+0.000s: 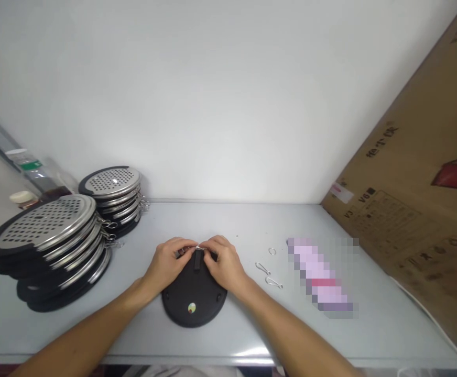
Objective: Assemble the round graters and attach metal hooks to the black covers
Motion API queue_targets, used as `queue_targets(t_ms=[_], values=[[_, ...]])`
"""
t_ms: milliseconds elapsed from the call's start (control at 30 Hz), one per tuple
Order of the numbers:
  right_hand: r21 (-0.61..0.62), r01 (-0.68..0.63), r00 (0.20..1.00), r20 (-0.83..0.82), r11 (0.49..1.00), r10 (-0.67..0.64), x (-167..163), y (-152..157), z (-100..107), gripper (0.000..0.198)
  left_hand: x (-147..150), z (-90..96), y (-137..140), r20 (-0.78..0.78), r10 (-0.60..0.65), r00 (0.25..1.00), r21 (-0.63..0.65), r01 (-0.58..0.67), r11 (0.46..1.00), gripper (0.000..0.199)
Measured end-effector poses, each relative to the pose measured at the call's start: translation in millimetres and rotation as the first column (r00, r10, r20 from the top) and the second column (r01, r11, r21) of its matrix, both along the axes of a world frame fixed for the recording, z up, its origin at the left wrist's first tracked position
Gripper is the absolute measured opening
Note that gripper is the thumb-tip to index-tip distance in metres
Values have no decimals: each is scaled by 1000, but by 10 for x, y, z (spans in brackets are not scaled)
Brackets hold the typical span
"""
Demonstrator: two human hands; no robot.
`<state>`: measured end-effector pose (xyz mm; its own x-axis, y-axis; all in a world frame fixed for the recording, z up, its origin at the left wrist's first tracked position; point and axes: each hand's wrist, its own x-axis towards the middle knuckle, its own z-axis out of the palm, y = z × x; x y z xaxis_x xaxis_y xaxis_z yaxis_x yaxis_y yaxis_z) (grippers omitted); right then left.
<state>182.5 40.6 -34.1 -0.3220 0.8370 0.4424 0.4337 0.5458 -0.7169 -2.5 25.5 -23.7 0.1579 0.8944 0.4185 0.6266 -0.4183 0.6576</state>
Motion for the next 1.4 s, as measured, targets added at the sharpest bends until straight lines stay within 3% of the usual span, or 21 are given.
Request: queue_targets(t_ms=[800, 1400], values=[[-40, 19, 1000, 15, 999, -18, -46, -6, -51, 36, -4, -35, -51, -110, 5, 994, 132, 10, 991, 22], [-20, 67, 998, -6, 998, -67, -105, -18, -77, 26, 43, -48, -24, -128, 48, 991, 72, -39, 997, 23]])
